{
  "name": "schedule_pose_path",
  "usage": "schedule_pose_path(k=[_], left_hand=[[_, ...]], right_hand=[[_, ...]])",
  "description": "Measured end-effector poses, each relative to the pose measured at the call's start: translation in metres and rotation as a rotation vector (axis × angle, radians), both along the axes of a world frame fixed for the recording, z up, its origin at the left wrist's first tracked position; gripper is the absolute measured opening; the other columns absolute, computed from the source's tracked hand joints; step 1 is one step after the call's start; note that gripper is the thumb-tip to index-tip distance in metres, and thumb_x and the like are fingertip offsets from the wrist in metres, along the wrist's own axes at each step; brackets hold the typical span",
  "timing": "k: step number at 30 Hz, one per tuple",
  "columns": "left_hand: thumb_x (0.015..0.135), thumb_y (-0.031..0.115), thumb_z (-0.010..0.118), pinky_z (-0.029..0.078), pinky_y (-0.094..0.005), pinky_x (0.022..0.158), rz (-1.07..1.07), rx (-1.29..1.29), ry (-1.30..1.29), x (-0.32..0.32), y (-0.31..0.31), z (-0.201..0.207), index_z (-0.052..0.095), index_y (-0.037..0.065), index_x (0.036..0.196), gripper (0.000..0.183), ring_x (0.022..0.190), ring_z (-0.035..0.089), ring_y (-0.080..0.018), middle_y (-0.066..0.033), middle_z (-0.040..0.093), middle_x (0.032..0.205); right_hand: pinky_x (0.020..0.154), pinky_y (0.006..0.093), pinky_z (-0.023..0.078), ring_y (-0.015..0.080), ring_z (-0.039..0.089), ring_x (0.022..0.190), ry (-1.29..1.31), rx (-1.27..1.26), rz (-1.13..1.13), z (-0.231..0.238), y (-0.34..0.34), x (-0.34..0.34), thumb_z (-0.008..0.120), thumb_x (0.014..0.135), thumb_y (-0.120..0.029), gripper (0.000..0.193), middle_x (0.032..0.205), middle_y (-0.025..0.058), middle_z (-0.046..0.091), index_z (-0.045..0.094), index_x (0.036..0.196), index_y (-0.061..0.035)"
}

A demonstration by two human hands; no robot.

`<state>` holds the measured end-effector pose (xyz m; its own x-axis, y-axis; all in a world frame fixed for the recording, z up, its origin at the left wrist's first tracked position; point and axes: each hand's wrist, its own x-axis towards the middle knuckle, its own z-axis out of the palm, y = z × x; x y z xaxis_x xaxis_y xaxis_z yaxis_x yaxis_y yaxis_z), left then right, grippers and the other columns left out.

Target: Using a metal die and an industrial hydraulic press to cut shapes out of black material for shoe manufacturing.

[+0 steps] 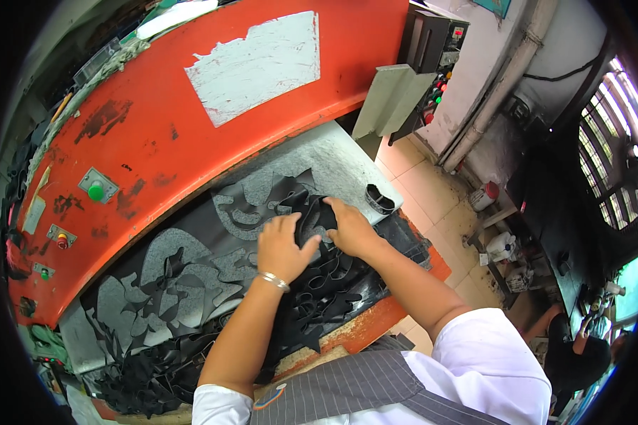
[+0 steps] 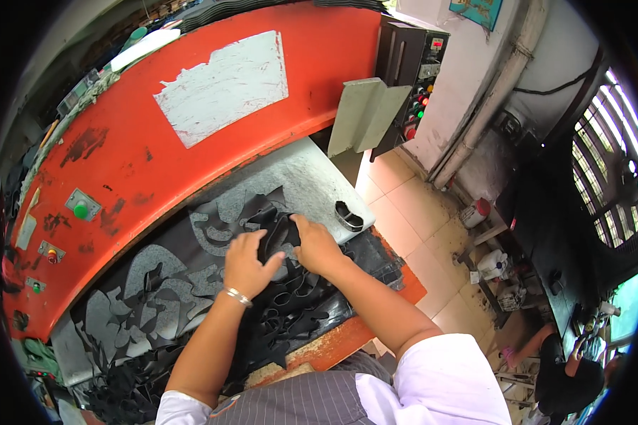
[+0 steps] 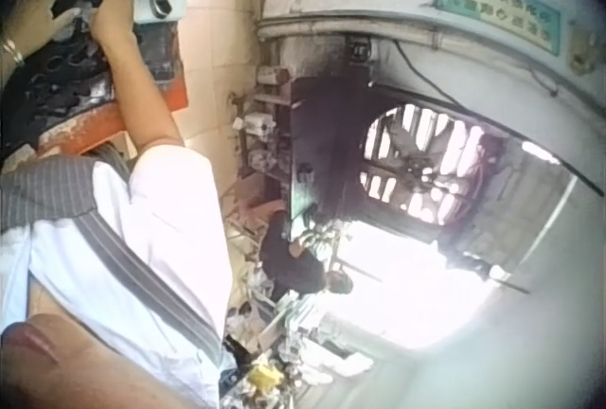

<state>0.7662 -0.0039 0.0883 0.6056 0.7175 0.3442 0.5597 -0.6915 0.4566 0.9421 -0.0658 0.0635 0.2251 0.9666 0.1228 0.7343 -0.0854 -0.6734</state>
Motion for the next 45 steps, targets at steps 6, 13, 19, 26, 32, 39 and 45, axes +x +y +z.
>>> schedule_pose_path(k=[6, 13, 19, 26, 32, 39, 45], left_hand=[[0.081, 0.007, 0.06, 0.051, -0.0428, 0.07, 0.133, 0.008, -0.077, -0.013, 0.013, -0.044, 0.069, 0.013, 0.103, 0.025, 0.078, 0.061, -0.0327, -0.0119, 0.058, 0.089], [0.072, 0.01, 0.064, 0.045, -0.039, 0.083, 0.013, 0.148, 0.278, -0.048, 0.024, -0.025, 0.069, 0.012, 0.11, 0.038, 0.099, 0.055, -0.0276, -0.0062, 0.06, 0.106], [0.076, 0.034, 0.067, 0.044, -0.0425, 0.088, -0.036, 0.137, 0.188, -0.035, 0.015, 0.012, 0.066, 0.004, 0.112, 0.047, 0.107, 0.054, -0.032, -0.012, 0.059, 0.119], [0.081, 0.034, 0.069, 0.048, -0.046, 0.08, 0.231, -0.22, 0.353, -0.006, 0.044, 0.002, 0.063, 0.002, 0.089, 0.034, 0.096, 0.061, -0.036, -0.0169, 0.063, 0.096], [0.081, 0.027, 0.071, 0.048, -0.0459, 0.076, 0.284, -0.19, 0.07, 0.016, 0.073, -0.016, 0.061, 0.002, 0.083, 0.027, 0.087, 0.061, -0.0383, -0.018, 0.062, 0.092], [0.065, 0.019, 0.084, 0.043, -0.0447, 0.085, 0.378, -0.036, -0.036, 0.018, 0.077, -0.009, 0.053, 0.002, 0.104, 0.052, 0.101, 0.054, -0.0357, -0.017, 0.056, 0.103], [0.071, 0.023, 0.078, 0.037, -0.0466, 0.089, -0.05, 0.246, -0.031, 0.001, 0.048, -0.02, 0.06, 0.007, 0.095, 0.035, 0.101, 0.052, -0.0323, -0.0122, 0.057, 0.106]], right_hand=[[0.086, 0.0423, 0.044, 0.0328, 0.054, 0.107, -0.235, 0.256, 0.03, 0.018, 0.008, 0.004, 0.061, 0.075, -0.004, 0.022, 0.103, 0.0105, 0.061, 0.061, 0.097, -0.0073], [0.098, 0.0428, 0.037, 0.0274, 0.047, 0.12, -0.499, 0.216, 0.48, 0.007, -0.029, 0.041, 0.067, 0.075, -0.018, 0.018, 0.126, 0.0084, 0.059, 0.074, 0.092, -0.0173], [0.1, 0.0439, 0.037, 0.0361, 0.046, 0.119, -0.038, 0.246, 0.18, 0.031, -0.051, 0.075, 0.072, 0.081, -0.028, 0.03, 0.128, 0.0155, 0.056, 0.071, 0.105, -0.0102], [0.091, 0.0418, 0.043, 0.0364, 0.05, 0.104, -0.289, 0.085, -0.186, -0.014, -0.034, 0.069, 0.068, 0.081, -0.018, 0.038, 0.105, 0.0188, 0.057, 0.06, 0.116, -0.0056], [0.084, 0.044, 0.047, 0.0366, 0.054, 0.095, -0.26, 0.06, -0.197, -0.007, -0.064, 0.037, 0.068, 0.08, -0.021, 0.037, 0.101, 0.0194, 0.056, 0.058, 0.111, -0.0042], [0.091, 0.0432, 0.046, 0.0388, 0.056, 0.106, -0.197, 0.019, -0.005, 0.008, -0.093, 0.033, 0.067, 0.084, -0.034, 0.054, 0.119, 0.0223, 0.052, 0.048, 0.125, -0.0037], [0.091, 0.0456, 0.047, 0.0425, 0.056, 0.107, -0.09, -0.294, -0.027, 0.031, -0.082, 0.025, 0.067, 0.084, -0.03, 0.06, 0.122, 0.0252, 0.05, 0.042, 0.131, -0.0028]])
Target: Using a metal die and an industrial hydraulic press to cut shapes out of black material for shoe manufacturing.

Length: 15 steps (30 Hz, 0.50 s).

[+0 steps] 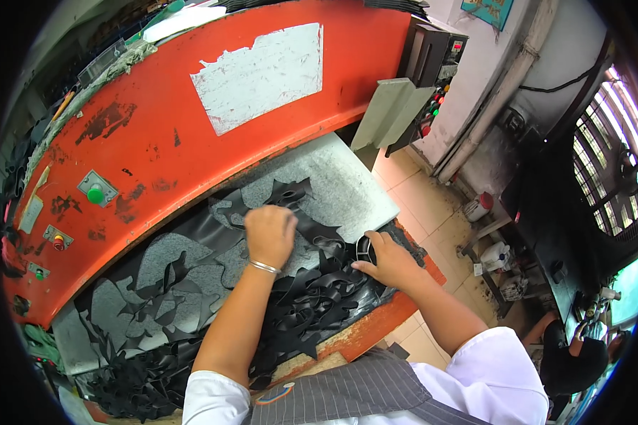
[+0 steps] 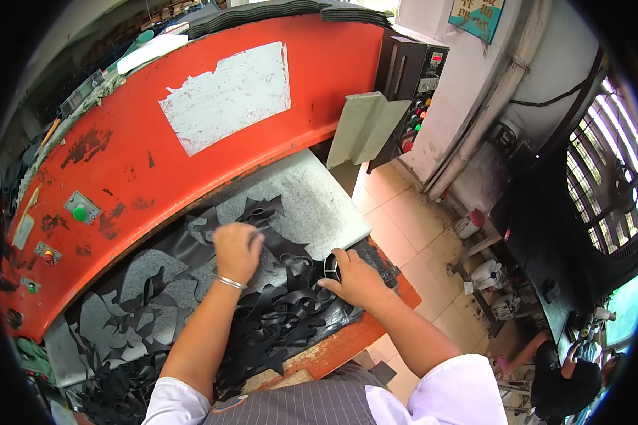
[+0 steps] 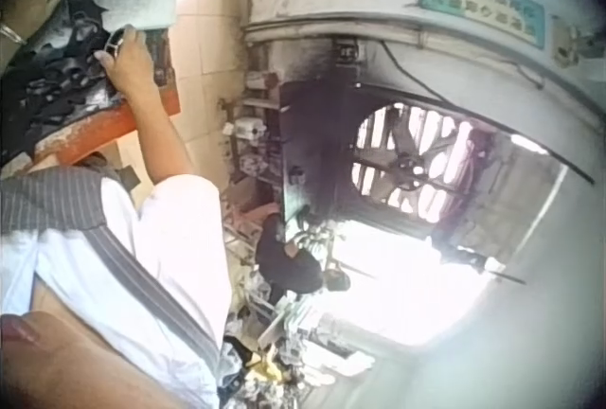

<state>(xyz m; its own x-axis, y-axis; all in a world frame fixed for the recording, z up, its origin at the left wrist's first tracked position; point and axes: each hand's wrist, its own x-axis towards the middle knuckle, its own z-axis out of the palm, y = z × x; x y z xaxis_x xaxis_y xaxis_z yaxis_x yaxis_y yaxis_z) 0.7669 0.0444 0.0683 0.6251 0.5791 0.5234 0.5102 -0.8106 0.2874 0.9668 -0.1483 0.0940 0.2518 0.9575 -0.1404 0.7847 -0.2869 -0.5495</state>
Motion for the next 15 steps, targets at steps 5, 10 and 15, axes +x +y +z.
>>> schedule_pose_path(k=[5, 10, 15], left_hand=[[0.084, 0.037, 0.063, 0.028, -0.0534, 0.11, -0.181, -0.165, 0.258, 0.003, -0.067, -0.018, 0.06, 0.014, 0.127, 0.048, 0.132, 0.039, -0.0365, -0.014, 0.049, 0.138], [0.083, 0.031, 0.064, 0.031, -0.0515, 0.106, -0.206, -0.14, 0.175, -0.002, -0.075, -0.023, 0.062, 0.013, 0.122, 0.043, 0.129, 0.044, -0.033, -0.0112, 0.053, 0.135], [0.081, 0.022, 0.063, 0.034, -0.0405, 0.09, -0.021, -0.013, -0.016, -0.014, -0.045, -0.012, 0.07, 0.015, 0.1, 0.021, 0.104, 0.056, -0.0229, -0.001, 0.065, 0.107]], right_hand=[[0.091, 0.0464, 0.047, 0.0456, 0.057, 0.106, 0.136, 0.062, -0.1, -0.024, -0.003, 0.0, 0.065, 0.081, -0.028, 0.067, 0.12, 0.0317, 0.052, 0.036, 0.135, -0.0012], [0.092, 0.0462, 0.046, 0.0486, 0.055, 0.107, 0.122, -0.045, -0.171, -0.022, 0.001, 0.002, 0.059, 0.078, -0.019, 0.068, 0.116, 0.0358, 0.054, 0.033, 0.137, 0.0023], [0.095, 0.0441, 0.045, 0.0438, 0.053, 0.112, 0.076, 0.017, -0.092, -0.016, -0.004, 0.001, 0.056, 0.082, -0.014, 0.057, 0.121, 0.0324, 0.052, 0.041, 0.136, -0.0033]])
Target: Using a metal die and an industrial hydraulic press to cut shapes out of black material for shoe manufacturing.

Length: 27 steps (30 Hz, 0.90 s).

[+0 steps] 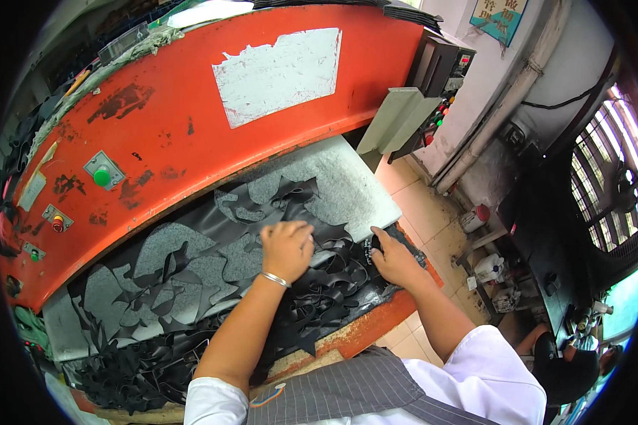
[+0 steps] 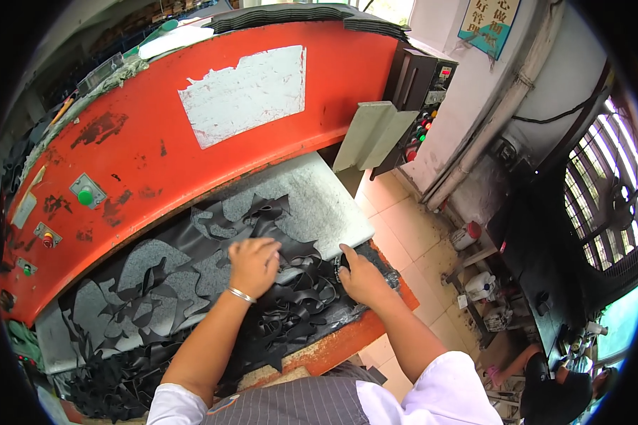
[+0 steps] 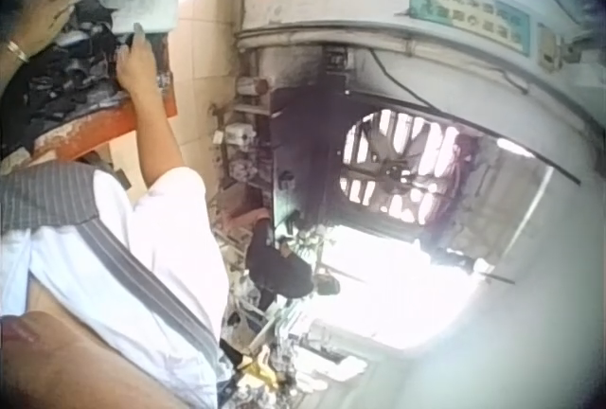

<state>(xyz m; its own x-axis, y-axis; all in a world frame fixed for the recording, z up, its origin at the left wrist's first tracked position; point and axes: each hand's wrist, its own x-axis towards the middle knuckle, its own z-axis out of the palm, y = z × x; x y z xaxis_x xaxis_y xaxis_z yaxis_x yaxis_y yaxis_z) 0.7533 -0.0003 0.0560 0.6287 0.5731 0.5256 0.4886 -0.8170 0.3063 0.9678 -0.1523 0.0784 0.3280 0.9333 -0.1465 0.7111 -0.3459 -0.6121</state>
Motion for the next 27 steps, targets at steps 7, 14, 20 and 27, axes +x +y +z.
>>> schedule_pose_path(k=[7, 14, 20, 27], left_hand=[[0.086, 0.018, 0.06, 0.033, -0.0461, 0.097, 0.024, 0.126, 0.2, 0.013, 0.054, 0.008, 0.067, 0.017, 0.114, 0.028, 0.121, 0.049, -0.0235, 0.0031, 0.059, 0.128], [0.092, 0.021, 0.055, 0.024, -0.0494, 0.108, 0.053, -0.251, 0.349, -0.001, 0.068, -0.006, 0.055, 0.021, 0.133, 0.041, 0.138, 0.033, -0.025, 0.0029, 0.045, 0.145], [0.089, 0.021, 0.058, 0.024, -0.0443, 0.11, 0.052, -0.366, 0.204, -0.001, 0.072, -0.007, 0.029, 0.009, 0.147, 0.067, 0.138, 0.033, -0.0256, -0.0096, 0.047, 0.143], [0.089, 0.017, 0.058, 0.026, -0.0424, 0.111, 0.059, -0.374, 0.221, -0.003, 0.073, -0.014, 0.032, 0.009, 0.146, 0.063, 0.137, 0.035, -0.0284, -0.0072, 0.046, 0.144]], right_hand=[[0.092, 0.0387, 0.046, 0.03, 0.05, 0.113, -0.552, 0.272, 0.657, 0.003, 0.005, 0.033, 0.055, 0.078, -0.002, 0.041, 0.124, 0.0073, 0.054, 0.063, 0.116, -0.0156], [0.086, 0.041, 0.047, 0.0327, 0.058, 0.097, -0.244, 0.317, 0.251, 0.033, 0.015, 0.039, 0.071, 0.076, -0.02, 0.037, 0.098, 0.0154, 0.063, 0.062, 0.109, -0.0054], [0.084, 0.0443, 0.049, 0.0366, 0.06, 0.093, -0.066, 0.457, 0.123, 0.003, 0.097, -0.049, 0.069, 0.075, -0.025, 0.047, 0.101, 0.0166, 0.063, 0.061, 0.116, -0.0027], [0.086, 0.0418, 0.047, 0.0347, 0.058, 0.097, -0.253, 0.531, 0.06, -0.037, 0.117, -0.064, 0.072, 0.075, -0.02, 0.053, 0.104, 0.0167, 0.064, 0.059, 0.123, -0.0033]])
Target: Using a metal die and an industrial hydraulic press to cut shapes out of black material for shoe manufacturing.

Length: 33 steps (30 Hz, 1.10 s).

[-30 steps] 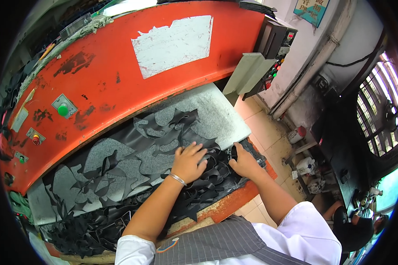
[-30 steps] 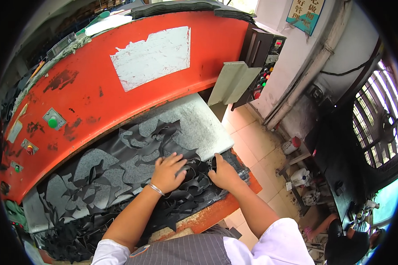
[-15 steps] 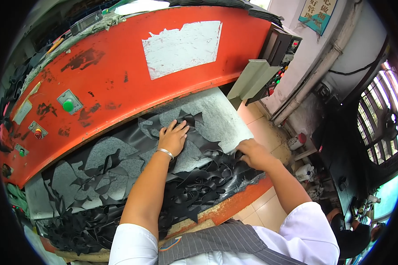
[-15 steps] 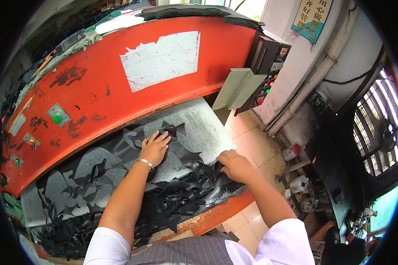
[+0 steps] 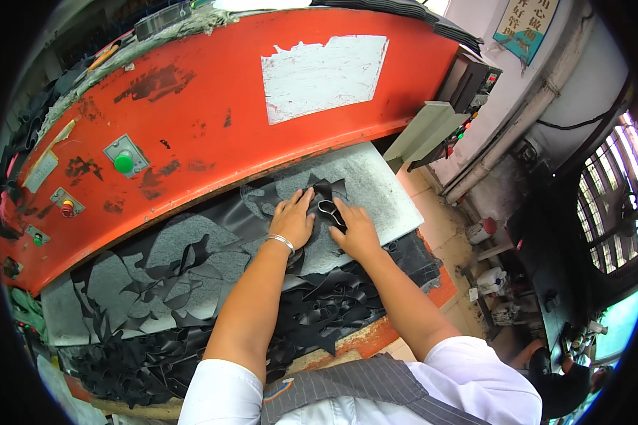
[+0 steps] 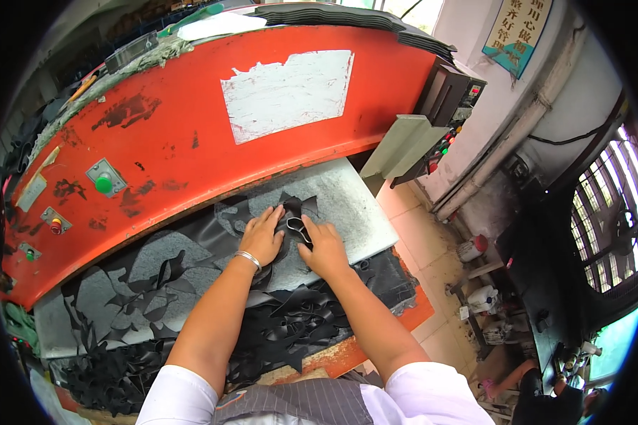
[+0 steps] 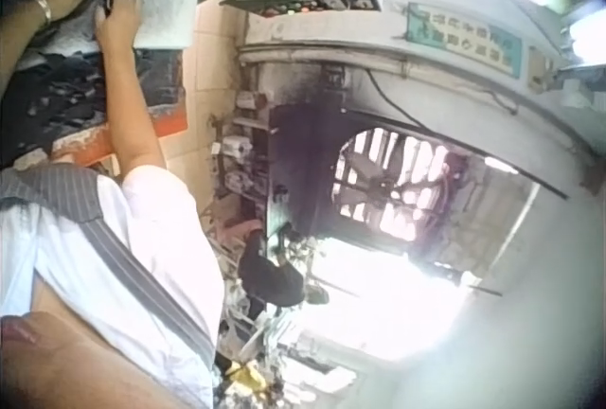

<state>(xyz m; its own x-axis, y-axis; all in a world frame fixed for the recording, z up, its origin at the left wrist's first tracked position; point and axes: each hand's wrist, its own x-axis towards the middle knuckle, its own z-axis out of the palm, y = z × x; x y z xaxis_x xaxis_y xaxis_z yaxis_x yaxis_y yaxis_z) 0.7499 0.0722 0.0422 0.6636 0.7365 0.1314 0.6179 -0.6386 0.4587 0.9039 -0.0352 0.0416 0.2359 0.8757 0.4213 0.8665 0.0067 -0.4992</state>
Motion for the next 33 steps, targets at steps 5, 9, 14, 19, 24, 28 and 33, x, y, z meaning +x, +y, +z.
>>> schedule_pose_path(k=[5, 9, 14, 19, 24, 28, 33], left_hand=[[0.091, 0.019, 0.052, 0.027, -0.0434, 0.11, -0.084, 0.125, 0.044, -0.01, 0.007, 0.0, 0.044, 0.014, 0.14, 0.05, 0.137, 0.036, -0.0267, -0.0046, 0.04, 0.148], [0.091, 0.022, 0.049, 0.027, -0.0448, 0.11, -0.08, 0.127, 0.107, -0.01, 0.005, 0.001, 0.045, 0.015, 0.14, 0.05, 0.139, 0.032, -0.0241, -0.0016, 0.038, 0.15], [0.092, 0.026, 0.05, 0.022, -0.0466, 0.114, -0.1, -0.002, 0.168, -0.03, 0.002, 0.017, 0.038, 0.012, 0.144, 0.055, 0.144, 0.022, -0.0258, -0.0072, 0.032, 0.153], [0.089, 0.026, 0.06, 0.034, -0.0403, 0.108, -0.146, -0.067, -0.261, -0.121, -0.016, 0.028, 0.054, 0.005, 0.13, 0.047, 0.133, 0.041, -0.0323, -0.0171, 0.048, 0.139], [0.088, 0.018, 0.062, 0.045, -0.0352, 0.095, 0.206, 0.047, -0.446, -0.29, -0.044, 0.089, 0.065, 0.001, 0.11, 0.029, 0.109, 0.061, -0.0261, -0.0153, 0.064, 0.116], [0.094, 0.016, 0.057, 0.047, -0.0331, 0.089, 0.66, 0.358, -0.567, -0.412, -0.055, 0.107, 0.067, 0.001, 0.107, 0.022, 0.098, 0.062, -0.0215, -0.0109, 0.067, 0.106], [0.098, 0.018, 0.053, 0.044, -0.0325, 0.095, 0.997, 0.54, -0.831, -0.581, -0.077, 0.099, 0.061, 0.0, 0.119, 0.029, 0.109, 0.058, -0.0178, -0.0109, 0.063, 0.119]], right_hand=[[0.088, 0.0421, 0.045, 0.0325, 0.057, 0.098, 0.015, 0.08, 0.053, -0.015, -0.005, -0.012, 0.072, 0.074, -0.015, 0.057, 0.104, 0.0145, 0.065, 0.056, 0.128, -0.0054], [0.09, 0.0424, 0.043, 0.0323, 0.057, 0.099, -0.017, 0.111, -0.02, -0.019, -0.006, -0.019, 0.071, 0.076, -0.016, 0.054, 0.104, 0.0139, 0.065, 0.057, 0.127, -0.0056], [0.091, 0.0422, 0.043, 0.032, 0.056, 0.1, -0.042, 0.099, -0.089, -0.02, -0.008, -0.037, 0.07, 0.077, -0.017, 0.052, 0.104, 0.0141, 0.065, 0.057, 0.127, -0.0057], [0.093, 0.0423, 0.043, 0.0331, 0.056, 0.101, -0.039, 0.055, -0.122, -0.02, -0.011, -0.04, 0.069, 0.078, -0.019, 0.053, 0.104, 0.0157, 0.065, 0.056, 0.127, -0.0057], [0.093, 0.0429, 0.043, 0.0344, 0.055, 0.102, -0.027, 0.056, -0.132, -0.016, -0.015, -0.043, 0.069, 0.078, -0.019, 0.054, 0.104, 0.0162, 0.064, 0.055, 0.129, -0.0077], [0.092, 0.0429, 0.044, 0.0345, 0.055, 0.103, -0.078, 0.083, -0.13, -0.017, -0.023, -0.038, 0.069, 0.078, -0.019, 0.056, 0.102, 0.0164, 0.064, 0.053, 0.131, -0.0087], [0.095, 0.0477, 0.039, 0.0369, 0.05, 0.108, -0.173, 0.252, -0.294, -0.003, -0.027, -0.068, 0.076, 0.074, -0.026, 0.064, 0.115, 0.019, 0.057, 0.052, 0.13, -0.0073]])
